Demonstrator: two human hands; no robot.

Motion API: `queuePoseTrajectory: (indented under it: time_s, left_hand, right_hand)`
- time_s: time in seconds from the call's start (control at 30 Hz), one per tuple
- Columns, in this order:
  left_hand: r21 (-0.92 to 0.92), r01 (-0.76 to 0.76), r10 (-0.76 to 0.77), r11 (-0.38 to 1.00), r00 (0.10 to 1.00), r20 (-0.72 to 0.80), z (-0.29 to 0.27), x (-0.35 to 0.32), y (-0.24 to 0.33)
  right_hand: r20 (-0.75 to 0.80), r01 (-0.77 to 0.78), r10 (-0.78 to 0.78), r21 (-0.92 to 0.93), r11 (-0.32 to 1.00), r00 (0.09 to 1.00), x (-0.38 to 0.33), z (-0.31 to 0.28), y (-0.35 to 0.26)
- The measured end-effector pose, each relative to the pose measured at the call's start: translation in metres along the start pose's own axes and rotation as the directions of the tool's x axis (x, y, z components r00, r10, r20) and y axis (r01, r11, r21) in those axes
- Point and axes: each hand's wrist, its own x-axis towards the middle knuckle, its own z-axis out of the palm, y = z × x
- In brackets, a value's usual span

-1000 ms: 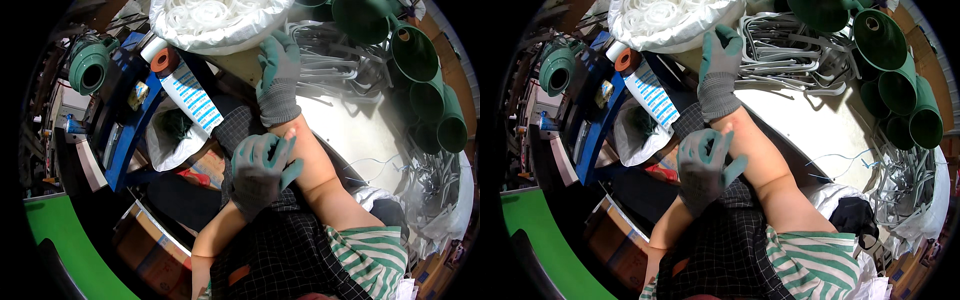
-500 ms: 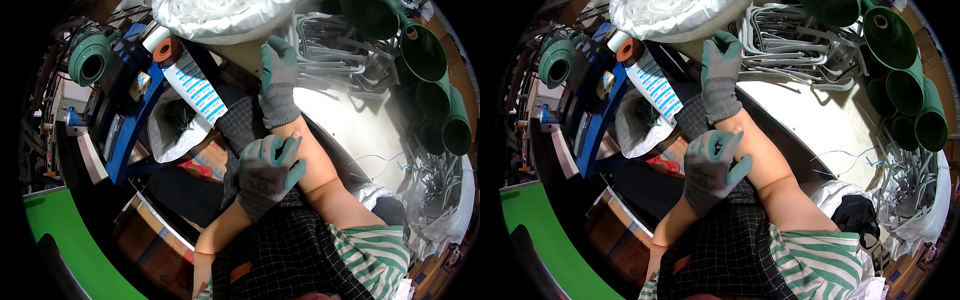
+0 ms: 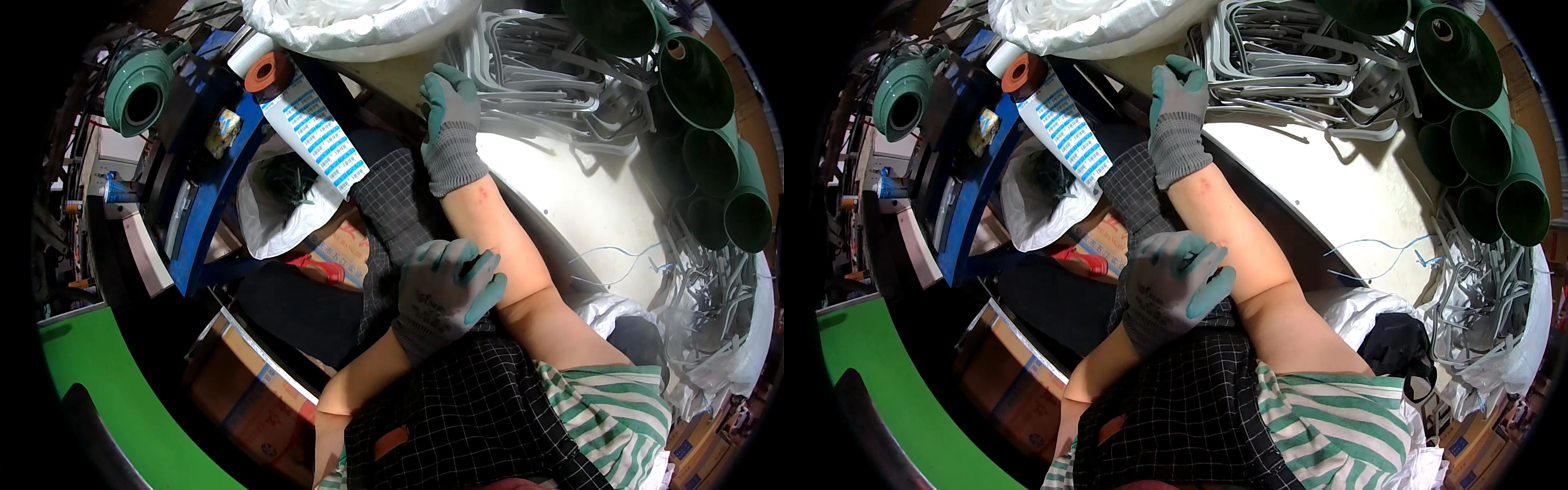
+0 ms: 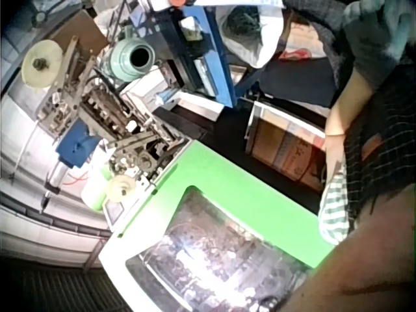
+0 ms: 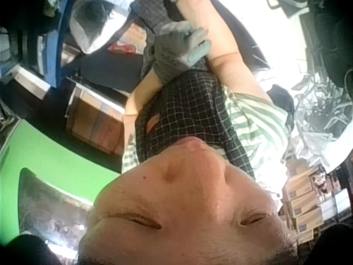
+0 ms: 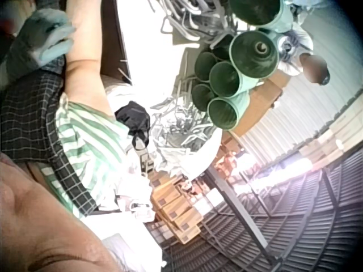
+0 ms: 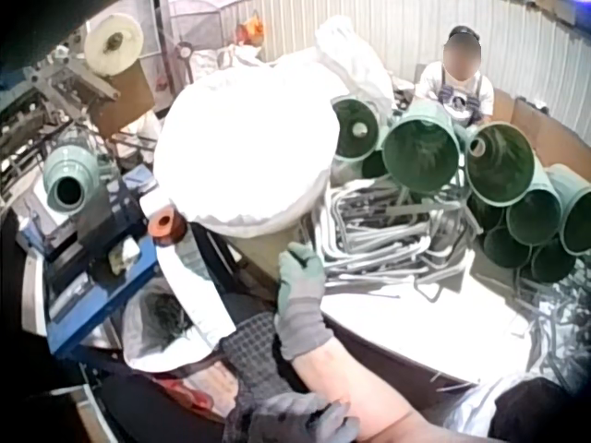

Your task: The person repeatedly picks up green plastic planters and white plastic hangers, inserts the hangers into the planters, and places the assembled units onto a nearby table. The process is repeated continuously throughout the clip.

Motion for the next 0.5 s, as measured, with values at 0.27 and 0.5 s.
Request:
queuePoseTrajectory:
  time_s: [0.27,0.5]
  left_hand:
    - [-0.093,-0.023,0.032,0.995,0.994,0.103,0.0,-0.008,-0.002]
    - [0.007,0.16,-0.155,0.987,0.965,-0.211,-0.013,0.017,-0.054]
  right_hand:
    - [0.004,-0.011,0.011,-0.087,0.996,1.0,0.009,-0.008,0.018]
    - [0.036,-0.033,0.036,-0.079,0.996,0.999,-0.008,-0.008,0.039]
